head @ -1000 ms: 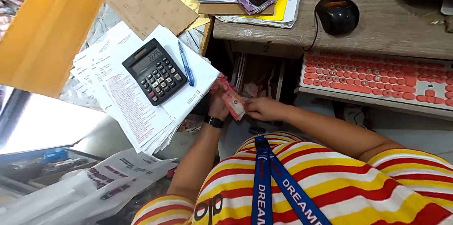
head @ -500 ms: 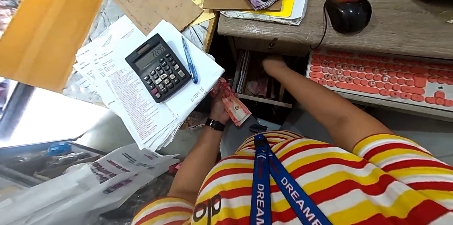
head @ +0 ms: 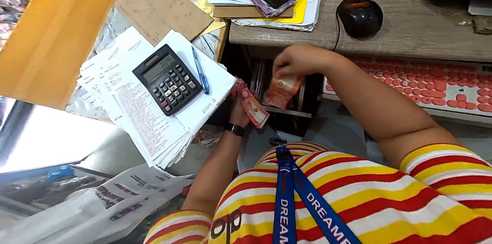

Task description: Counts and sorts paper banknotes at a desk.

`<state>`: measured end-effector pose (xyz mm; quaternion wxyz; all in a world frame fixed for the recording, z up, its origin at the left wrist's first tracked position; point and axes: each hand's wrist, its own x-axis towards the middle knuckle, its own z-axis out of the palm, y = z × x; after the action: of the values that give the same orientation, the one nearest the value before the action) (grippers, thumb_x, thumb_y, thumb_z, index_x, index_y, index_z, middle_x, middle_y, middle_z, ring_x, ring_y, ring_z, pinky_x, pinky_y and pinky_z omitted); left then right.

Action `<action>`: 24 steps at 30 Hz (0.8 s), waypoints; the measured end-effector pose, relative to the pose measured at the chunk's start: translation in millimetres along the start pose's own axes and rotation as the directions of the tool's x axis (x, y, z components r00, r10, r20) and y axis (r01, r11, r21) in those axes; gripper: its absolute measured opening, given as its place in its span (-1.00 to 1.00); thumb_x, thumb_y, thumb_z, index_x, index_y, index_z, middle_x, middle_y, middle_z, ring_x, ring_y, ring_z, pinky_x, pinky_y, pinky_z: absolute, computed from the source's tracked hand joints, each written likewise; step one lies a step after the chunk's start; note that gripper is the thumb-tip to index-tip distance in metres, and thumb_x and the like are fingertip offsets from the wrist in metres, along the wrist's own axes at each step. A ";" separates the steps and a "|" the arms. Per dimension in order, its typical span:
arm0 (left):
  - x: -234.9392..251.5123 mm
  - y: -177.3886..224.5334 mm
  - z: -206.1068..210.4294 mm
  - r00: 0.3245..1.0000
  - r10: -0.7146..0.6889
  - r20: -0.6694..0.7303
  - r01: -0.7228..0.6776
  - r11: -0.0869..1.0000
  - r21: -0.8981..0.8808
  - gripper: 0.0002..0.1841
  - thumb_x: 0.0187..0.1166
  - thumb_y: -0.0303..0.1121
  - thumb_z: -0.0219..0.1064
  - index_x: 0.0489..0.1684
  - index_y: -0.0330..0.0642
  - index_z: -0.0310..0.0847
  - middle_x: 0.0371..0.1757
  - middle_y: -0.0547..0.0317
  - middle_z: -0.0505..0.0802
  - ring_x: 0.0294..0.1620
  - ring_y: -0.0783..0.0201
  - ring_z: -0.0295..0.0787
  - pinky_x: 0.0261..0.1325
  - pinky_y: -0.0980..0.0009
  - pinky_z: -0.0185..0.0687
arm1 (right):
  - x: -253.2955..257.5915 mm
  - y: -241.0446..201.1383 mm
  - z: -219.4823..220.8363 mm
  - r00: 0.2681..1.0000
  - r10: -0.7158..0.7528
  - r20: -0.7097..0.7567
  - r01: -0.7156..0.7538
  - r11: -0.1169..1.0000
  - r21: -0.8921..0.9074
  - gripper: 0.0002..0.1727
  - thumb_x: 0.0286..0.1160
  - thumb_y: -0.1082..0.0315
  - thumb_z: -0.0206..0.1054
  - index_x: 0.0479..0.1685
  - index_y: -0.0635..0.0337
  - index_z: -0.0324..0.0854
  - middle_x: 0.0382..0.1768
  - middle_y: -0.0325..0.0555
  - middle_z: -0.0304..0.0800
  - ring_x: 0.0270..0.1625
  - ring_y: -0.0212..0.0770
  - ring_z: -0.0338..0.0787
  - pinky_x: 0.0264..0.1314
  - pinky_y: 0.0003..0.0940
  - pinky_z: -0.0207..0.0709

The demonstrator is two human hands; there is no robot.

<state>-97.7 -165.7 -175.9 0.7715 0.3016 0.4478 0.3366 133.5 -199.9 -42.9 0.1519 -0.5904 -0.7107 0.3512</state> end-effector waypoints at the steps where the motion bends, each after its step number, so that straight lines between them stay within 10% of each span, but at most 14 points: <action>1: -3.2 -1.7 1.7 0.999 0.039 0.024 -0.037 0.996 -0.087 -0.56 0.85 0.09 -0.15 0.29 0.03 0.47 -0.09 0.29 0.87 -0.12 0.42 0.85 -0.05 0.44 0.81 | 1.9 -4.1 0.4 0.992 0.019 -0.126 -0.001 0.991 0.135 -0.80 0.65 0.38 0.33 -0.08 0.32 0.82 -0.16 0.06 0.86 -0.08 -0.12 0.80 0.15 -0.05 0.59; 4: -11.1 -10.3 6.1 0.987 0.120 0.104 -0.084 0.950 -0.299 -0.45 0.63 0.29 0.12 0.24 0.02 0.50 -0.09 0.23 0.88 -0.10 0.33 0.88 -0.05 0.37 0.84 | 11.9 -12.4 19.4 0.880 0.209 -0.427 0.119 0.774 0.622 -0.88 0.64 0.43 0.31 -0.07 0.34 0.67 -0.31 -0.19 0.79 -0.35 -0.47 0.76 -0.20 -0.50 0.69; 8: -26.1 -14.9 15.6 0.978 0.147 0.148 -0.095 0.945 -0.313 -0.13 -0.20 0.33 0.72 0.15 0.03 0.60 -0.09 0.26 0.91 -0.03 0.37 0.88 0.04 0.36 0.85 | 0.8 -10.7 74.8 0.854 0.418 -0.308 0.105 0.442 0.891 -0.81 0.73 0.41 0.21 0.16 0.29 0.55 -0.19 -0.12 0.78 -0.35 -0.34 0.81 -0.29 -0.38 0.77; 12: -28.0 -17.0 22.8 0.988 0.100 0.114 -0.071 0.969 -0.237 -0.70 0.66 -0.20 0.28 0.27 0.01 0.45 -0.04 0.29 0.86 0.00 0.40 0.84 0.11 0.37 0.79 | -25.6 4.6 132.1 0.832 0.555 -0.024 -0.098 0.191 0.977 -0.77 0.81 0.36 0.13 0.26 0.26 0.48 -0.23 -0.11 0.75 -0.40 -0.34 0.79 -0.28 -0.40 0.75; 15: -16.6 -15.9 25.5 0.994 0.020 0.110 0.001 0.982 -0.187 -0.69 0.85 -0.33 -0.04 0.45 -0.03 0.40 0.10 0.15 0.86 0.05 0.28 0.86 0.10 0.34 0.81 | -35.4 8.5 143.0 0.791 0.600 0.121 -0.219 0.092 0.971 -0.82 0.77 0.47 0.15 0.18 0.38 0.48 -0.24 -0.04 0.75 -0.35 -0.28 0.83 -0.18 -0.38 0.78; 20: -7.8 -2.2 14.2 0.997 -0.007 0.077 0.026 0.968 -0.249 -0.63 0.91 -0.24 -0.20 0.49 -0.02 0.40 0.00 0.13 0.86 -0.03 0.23 0.89 0.07 0.30 0.83 | -33.2 32.9 132.9 0.861 0.503 0.070 -0.357 0.501 0.788 -0.72 0.75 0.40 0.23 0.27 0.41 0.53 -0.11 0.07 0.80 -0.24 -0.27 0.83 -0.11 -0.36 0.73; 24: -3.8 8.5 -17.3 0.998 0.036 0.059 -0.024 0.980 -0.196 -0.65 0.91 -0.19 -0.21 0.35 0.09 0.49 -0.21 0.35 0.82 -0.26 0.41 0.82 -0.10 0.44 0.80 | 1.1 83.6 109.4 0.866 0.418 -0.274 -0.373 0.905 0.204 -0.71 0.74 0.43 0.18 0.24 0.34 0.73 0.22 0.28 0.80 0.30 0.24 0.78 0.42 0.23 0.53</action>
<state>-116.7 -160.8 -174.8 0.8057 0.2417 0.3838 0.3809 125.5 -229.1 -177.1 0.2289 -0.7590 -0.5140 0.3276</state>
